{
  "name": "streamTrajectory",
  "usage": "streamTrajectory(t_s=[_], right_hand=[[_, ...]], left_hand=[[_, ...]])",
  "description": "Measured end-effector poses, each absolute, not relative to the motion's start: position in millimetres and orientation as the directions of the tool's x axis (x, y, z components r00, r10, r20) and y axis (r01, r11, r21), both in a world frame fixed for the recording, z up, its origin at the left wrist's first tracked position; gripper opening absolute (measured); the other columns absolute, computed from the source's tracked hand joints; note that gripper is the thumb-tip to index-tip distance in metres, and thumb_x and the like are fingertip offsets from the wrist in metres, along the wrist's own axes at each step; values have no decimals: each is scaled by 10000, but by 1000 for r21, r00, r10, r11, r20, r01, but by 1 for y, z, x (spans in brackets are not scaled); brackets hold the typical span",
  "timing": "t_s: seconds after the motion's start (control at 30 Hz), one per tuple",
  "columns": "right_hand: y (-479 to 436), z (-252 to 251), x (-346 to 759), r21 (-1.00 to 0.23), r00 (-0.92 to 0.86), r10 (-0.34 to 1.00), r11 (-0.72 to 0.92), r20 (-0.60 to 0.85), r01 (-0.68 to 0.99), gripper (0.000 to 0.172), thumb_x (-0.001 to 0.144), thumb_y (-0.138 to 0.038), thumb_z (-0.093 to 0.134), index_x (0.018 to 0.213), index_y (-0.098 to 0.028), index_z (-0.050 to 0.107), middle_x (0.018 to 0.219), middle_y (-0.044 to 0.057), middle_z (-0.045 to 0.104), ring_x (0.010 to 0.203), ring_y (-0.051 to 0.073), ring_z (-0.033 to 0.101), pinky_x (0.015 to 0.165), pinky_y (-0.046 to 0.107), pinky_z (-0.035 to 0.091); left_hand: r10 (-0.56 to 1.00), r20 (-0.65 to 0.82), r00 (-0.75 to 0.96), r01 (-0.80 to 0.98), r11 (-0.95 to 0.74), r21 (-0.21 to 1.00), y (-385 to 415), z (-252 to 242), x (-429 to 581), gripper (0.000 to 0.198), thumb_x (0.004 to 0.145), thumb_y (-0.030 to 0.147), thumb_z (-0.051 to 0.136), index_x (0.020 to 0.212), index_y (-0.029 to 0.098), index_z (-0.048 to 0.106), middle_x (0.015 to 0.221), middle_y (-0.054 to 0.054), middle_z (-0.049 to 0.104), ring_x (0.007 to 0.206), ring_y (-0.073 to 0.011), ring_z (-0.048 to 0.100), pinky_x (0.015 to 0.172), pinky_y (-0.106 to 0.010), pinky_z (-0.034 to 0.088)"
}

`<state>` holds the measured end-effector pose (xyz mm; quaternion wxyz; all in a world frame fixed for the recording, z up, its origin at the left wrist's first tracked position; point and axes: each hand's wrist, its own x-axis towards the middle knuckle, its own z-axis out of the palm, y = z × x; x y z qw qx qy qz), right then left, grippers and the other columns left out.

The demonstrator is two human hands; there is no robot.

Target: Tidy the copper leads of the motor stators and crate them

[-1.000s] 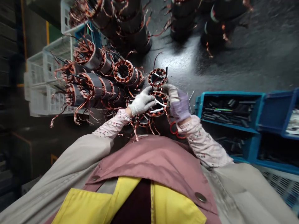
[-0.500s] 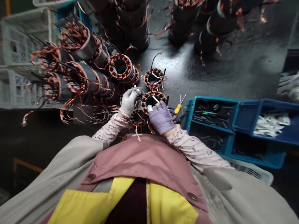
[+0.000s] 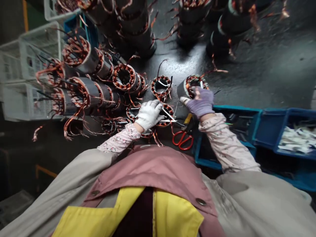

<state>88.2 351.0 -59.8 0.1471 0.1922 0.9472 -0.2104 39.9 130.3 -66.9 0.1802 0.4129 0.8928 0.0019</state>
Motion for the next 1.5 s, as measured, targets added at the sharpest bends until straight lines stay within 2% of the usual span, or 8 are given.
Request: streamTrajectory(t_s=[0.1, 0.33, 0.5, 0.6, 0.8, 1.03, 1.2, 1.5], right_hand=[[342, -86, 69, -174, -855, 259, 913, -450, 368, 440, 946, -406, 618, 1172, -38, 699, 1091, 247, 736, 1041, 326, 680, 927, 416, 451], [338, -104, 78, -300, -922, 0, 946, -387, 126, 348, 966, -255, 566, 1214, -53, 702, 1207, 213, 721, 1198, 282, 626, 1140, 429, 341], [320, -103, 150, -483, -996, -15, 874, 85, -54, 372, 1005, -345, 477, 1257, -207, 713, 1258, 134, 715, 1208, 300, 607, 1046, 485, 463], [282, -114, 176, -483, -977, -145, 852, 156, -204, 357, 988, -358, 538, 1249, -188, 712, 1267, 131, 718, 1233, 311, 586, 1051, 534, 424], [247, -131, 161, -456, -999, -10, 890, -53, 15, 366, 1007, -200, 435, 1269, -180, 689, 1361, 131, 678, 1355, 313, 493, 1114, 535, 283], [241, -115, 161, -451, -990, 30, 888, -136, 89, 378, 1000, -193, 428, 1287, -193, 674, 1392, 121, 657, 1400, 314, 454, 1129, 538, 258], [225, -113, 167, -441, -982, 85, 884, -167, 152, 392, 996, -226, 442, 1311, -168, 667, 1394, 155, 646, 1398, 337, 450, 1070, 520, 316], [204, -127, 163, -693, -938, 333, 653, -98, 304, 362, 937, -247, 457, 1191, -134, 690, 1257, 180, 699, 1221, 320, 572, 933, 484, 460]], left_hand=[[757, -391, -523, 808, 587, 56, 146, -70, 29, 376, 1026, 308, 432, 1293, 157, 649, 1359, -203, 628, 1167, -301, 609, 959, -441, 447], [736, -625, -258, 939, 343, 17, 167, -47, 4, 445, 1024, 136, 299, 1243, 97, 685, 1180, -219, 680, 1113, -324, 668, 843, -412, 478], [661, -634, -402, 878, 475, -62, 176, -43, 13, 480, 1022, 126, 277, 1311, 95, 659, 1218, -232, 674, 1108, -343, 688, 852, -422, 505], [603, -674, -428, 844, 532, -60, 182, -45, 10, 402, 981, 125, 400, 1208, 89, 730, 1148, -215, 716, 1092, -333, 694, 878, -409, 509], [695, -697, -178, 742, 560, 369, 152, -39, 8, 323, 967, 358, 564, 1136, 165, 761, 998, -35, 751, 906, -175, 687, 813, -262, 512], [743, -658, -124, 970, 230, 76, 129, -42, 15, 338, 987, 191, 460, 1219, 167, 705, 1178, -146, 704, 1103, -261, 673, 852, -341, 503], [675, -702, -229, 956, 293, -30, 140, -42, 34, 403, 997, 138, 374, 1254, 92, 681, 1161, -215, 705, 1120, -312, 680, 871, -398, 524], [572, -800, -183, 813, 545, 204, 154, -34, 32, 201, 926, 280, 605, 922, 136, 745, 826, -59, 719, 836, -184, 675, 803, -318, 556]])
